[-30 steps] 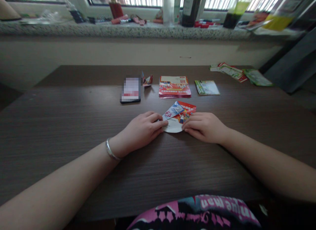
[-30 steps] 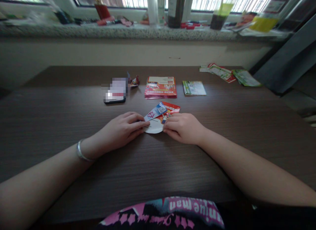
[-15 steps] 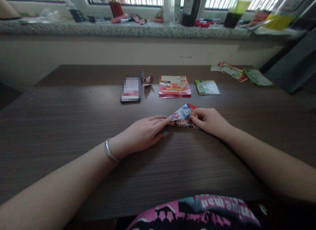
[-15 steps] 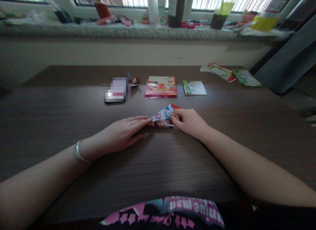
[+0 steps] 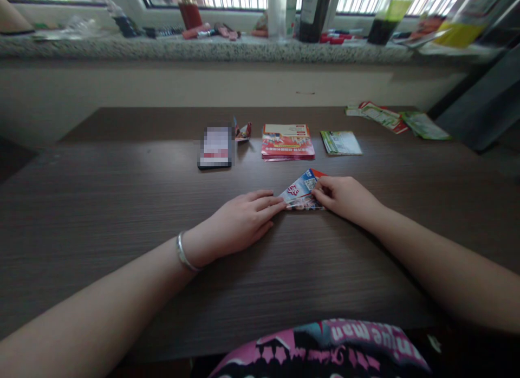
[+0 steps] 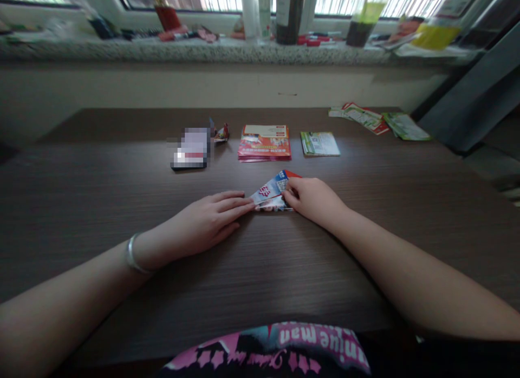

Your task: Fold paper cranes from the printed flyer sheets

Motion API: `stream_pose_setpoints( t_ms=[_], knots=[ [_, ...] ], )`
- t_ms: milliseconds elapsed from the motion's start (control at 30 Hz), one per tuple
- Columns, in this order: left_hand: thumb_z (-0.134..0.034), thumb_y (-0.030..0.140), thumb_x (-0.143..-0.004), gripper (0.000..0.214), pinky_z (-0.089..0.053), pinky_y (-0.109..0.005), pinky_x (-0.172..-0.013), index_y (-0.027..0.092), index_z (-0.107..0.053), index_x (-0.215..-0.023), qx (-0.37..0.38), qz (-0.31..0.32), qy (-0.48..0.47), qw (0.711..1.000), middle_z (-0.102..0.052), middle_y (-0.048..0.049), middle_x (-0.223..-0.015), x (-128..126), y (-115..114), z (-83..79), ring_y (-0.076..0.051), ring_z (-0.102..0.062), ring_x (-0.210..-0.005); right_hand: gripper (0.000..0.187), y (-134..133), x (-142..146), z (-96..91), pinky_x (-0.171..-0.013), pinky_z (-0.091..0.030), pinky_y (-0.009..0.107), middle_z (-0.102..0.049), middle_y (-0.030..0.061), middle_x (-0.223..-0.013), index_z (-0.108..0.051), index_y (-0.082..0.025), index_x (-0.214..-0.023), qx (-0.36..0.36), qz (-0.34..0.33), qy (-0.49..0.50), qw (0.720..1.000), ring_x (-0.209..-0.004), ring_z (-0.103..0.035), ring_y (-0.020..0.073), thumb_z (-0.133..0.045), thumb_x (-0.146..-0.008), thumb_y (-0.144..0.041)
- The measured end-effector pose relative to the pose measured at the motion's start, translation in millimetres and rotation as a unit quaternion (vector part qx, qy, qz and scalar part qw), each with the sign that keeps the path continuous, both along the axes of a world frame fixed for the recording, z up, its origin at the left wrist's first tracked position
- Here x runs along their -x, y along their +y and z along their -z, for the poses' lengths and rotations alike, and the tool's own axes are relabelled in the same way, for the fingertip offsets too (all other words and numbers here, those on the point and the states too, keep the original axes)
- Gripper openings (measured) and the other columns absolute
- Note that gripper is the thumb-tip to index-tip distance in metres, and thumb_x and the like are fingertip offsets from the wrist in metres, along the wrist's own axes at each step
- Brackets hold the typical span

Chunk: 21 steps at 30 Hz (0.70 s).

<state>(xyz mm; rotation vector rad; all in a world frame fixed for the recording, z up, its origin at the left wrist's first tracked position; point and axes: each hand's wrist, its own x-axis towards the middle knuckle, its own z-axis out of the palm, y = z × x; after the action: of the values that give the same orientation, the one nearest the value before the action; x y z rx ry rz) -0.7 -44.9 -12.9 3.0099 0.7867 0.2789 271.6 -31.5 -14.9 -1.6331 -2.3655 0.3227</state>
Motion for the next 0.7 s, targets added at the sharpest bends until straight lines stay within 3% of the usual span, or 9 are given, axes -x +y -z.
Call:
stream_pose_setpoints(
  t_ms=[367,600,700],
  knots=[
    [-0.048,0.025,-0.094,0.047,-0.042,-0.045,-0.110,0.019,-0.046,-0.141,0.013,0.010,0.000,1.000,-0.054,-0.0058,-0.140,0,-2,1.3,-0.027,-0.047,-0.130,0.026,5,-10,0.3,-0.055,-0.033,0.027,-0.060,0.0001,-0.064,-0.053,-0.022,-0.069,0.007,-0.015,-0.017,1.000,-0.056,-0.052,0.0142,-0.049,-0.089,-0.037],
    [-0.048,0.024,-0.094,0.048,-0.044,-0.043,-0.107,0.018,-0.044,-0.142,-0.011,0.023,-0.003,1.000,-0.055,-0.0073,-0.138,-1,-3,1.7,-0.026,-0.048,-0.129,0.029,-3,-8,-4.2,-0.068,-0.043,0.032,-0.062,0.0088,-0.091,-0.063,-0.019,-0.082,-0.184,-0.055,-0.060,0.980,-0.081,-0.057,0.0215,-0.054,-0.087,-0.046],
    [-0.045,0.023,-0.096,0.048,-0.035,-0.047,-0.112,0.023,-0.042,-0.143,-0.021,0.025,0.014,0.999,-0.054,-0.0050,-0.140,-2,-4,0.6,-0.025,-0.047,-0.130,0.028,-7,-2,-6.1,-0.087,-0.043,0.039,-0.066,0.0086,-0.100,-0.066,-0.020,-0.085,-0.240,-0.134,-0.078,0.958,-0.096,-0.056,0.0251,-0.053,-0.089,-0.044]
  ],
)
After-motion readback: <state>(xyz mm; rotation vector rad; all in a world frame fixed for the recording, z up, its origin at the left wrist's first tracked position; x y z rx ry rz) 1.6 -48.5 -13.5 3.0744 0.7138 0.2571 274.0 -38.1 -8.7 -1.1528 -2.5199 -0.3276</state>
